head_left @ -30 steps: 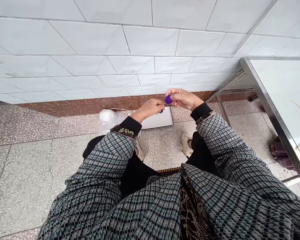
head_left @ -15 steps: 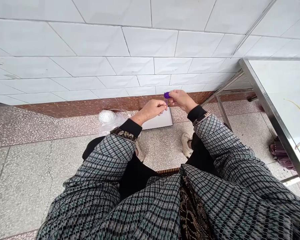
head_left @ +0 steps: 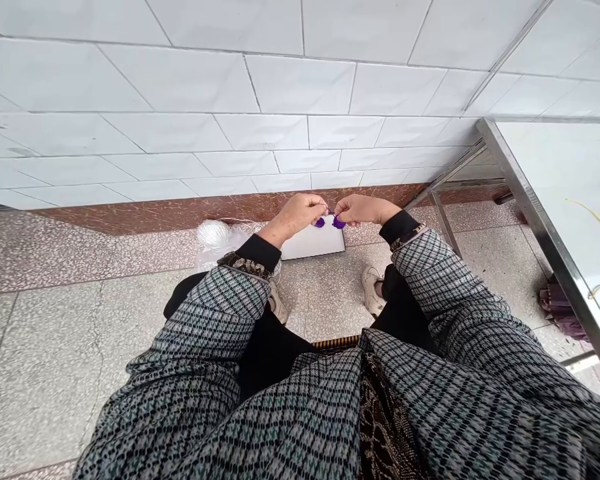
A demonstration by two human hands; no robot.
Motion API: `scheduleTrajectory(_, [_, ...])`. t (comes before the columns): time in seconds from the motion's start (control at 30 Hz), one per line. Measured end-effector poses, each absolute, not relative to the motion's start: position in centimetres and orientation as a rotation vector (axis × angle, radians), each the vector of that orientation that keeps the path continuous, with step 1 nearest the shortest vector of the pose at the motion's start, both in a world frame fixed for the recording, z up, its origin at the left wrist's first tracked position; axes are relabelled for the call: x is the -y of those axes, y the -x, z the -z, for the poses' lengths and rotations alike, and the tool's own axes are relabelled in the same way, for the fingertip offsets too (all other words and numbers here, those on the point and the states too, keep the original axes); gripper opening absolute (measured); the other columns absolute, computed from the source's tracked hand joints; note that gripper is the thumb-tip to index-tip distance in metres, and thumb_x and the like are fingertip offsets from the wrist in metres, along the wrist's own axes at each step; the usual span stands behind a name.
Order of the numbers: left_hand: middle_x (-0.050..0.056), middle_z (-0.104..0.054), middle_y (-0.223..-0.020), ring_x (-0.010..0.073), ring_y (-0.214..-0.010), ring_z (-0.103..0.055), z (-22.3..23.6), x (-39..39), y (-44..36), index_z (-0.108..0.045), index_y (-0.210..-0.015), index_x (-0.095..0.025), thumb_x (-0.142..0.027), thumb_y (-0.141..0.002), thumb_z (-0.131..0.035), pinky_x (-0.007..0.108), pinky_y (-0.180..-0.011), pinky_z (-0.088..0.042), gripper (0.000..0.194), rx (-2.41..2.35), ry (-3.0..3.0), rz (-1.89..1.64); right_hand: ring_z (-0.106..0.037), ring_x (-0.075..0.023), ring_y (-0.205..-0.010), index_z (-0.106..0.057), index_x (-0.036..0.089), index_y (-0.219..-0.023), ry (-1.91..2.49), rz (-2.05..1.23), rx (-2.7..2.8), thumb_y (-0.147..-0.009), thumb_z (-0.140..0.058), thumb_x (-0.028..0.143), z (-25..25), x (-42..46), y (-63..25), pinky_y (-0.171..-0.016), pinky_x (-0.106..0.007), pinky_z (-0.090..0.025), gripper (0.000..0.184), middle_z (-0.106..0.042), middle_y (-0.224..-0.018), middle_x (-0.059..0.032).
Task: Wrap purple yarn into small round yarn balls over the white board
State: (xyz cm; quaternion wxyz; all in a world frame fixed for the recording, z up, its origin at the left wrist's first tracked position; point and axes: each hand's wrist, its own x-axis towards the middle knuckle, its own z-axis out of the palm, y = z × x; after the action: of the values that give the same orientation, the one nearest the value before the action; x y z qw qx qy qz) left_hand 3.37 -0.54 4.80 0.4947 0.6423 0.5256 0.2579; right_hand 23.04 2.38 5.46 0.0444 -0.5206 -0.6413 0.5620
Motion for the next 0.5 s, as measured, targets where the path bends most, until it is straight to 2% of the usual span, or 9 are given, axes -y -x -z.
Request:
scheduleTrajectory(0.07, [-0.003,-0.054,-0.051,0.0102,-0.052,-0.05,-5.1,0.9,-3.6,-0.065,-0.065,-0.017,-0.003,-0.083,-0.054,0.023,-0.059,-0.04,0.025,-1.209,-1.55,-0.605,-0.049,-0.009,-0.044,-0.063,0.017,-0.071,1.73,-1.511,1.874,-0.083,-0.07,-0.006,-5.1,-2.4,-22.4,-0.044,-0.02,-0.037,0.027,-0.056,-0.05,0.0036])
scheduleTrajectory(0.13, [-0.003,-0.054,-0.053,0.0096,-0.052,-0.05,-5.3,1.2,-3.9,-0.064,-0.065,-0.017,-0.002,-0.085,-0.054,0.023,-0.059,-0.041,0.026,-1.17,-1.529,-0.585,-0.046,-0.0089,-0.044,-0.058,0.018,-0.073,1.727,-1.451,1.631,-0.088,-0.065,-0.004,-5.0,-2.5,-21.9,-0.043,-0.019,-0.035,0.028,-0.054,-0.048,0.0046])
scheduleTrajectory(0.27, [-0.003,-0.053,-0.056,0.0085,-0.052,-0.048,-5.2,1.2,-4.1,-0.062,-0.064,-0.016,-0.001,-0.087,-0.054,0.022,-0.056,-0.04,0.028,-1.197,-1.493,-0.571,-0.042,-0.0076,-0.044,-0.053,0.02,-0.079,1.413,-1.733,1.235,-0.097,-0.056,0.004,-5.7,-2.5,-21.8,-0.046,-0.017,-0.034,0.024,-0.05,-0.049,0.0069])
scheduleTrajectory(0.4, [-0.002,-0.056,-0.057,0.0091,-0.052,-0.049,-4.9,0.7,-3.7,-0.065,-0.066,-0.016,-0.003,-0.087,-0.059,0.023,-0.057,-0.04,0.025,-1.272,-1.517,-0.532,-0.044,-0.0071,-0.045,-0.06,0.017,-0.084,1.204,-1.971,1.413,-0.093,-0.061,0.006,-6.5,-2.2,-22.5,-0.046,-0.018,-0.034,0.014,-0.057,-0.054,0.0053])
scheduleTrajectory(0.5, [-0.003,-0.054,-0.055,0.0096,-0.052,-0.047,-4.8,0.4,-3.4,-0.064,-0.062,-0.016,-0.004,-0.085,-0.059,0.025,-0.056,-0.036,0.026,-1.299,-1.584,-0.527,-0.045,-0.0069,-0.046,-0.066,0.015,-0.083,1.211,-1.986,1.699,-0.088,-0.063,0.002,-6.4,-2.1,-23.0,-0.047,-0.018,-0.036,0.014,-0.058,-0.054,0.0052])
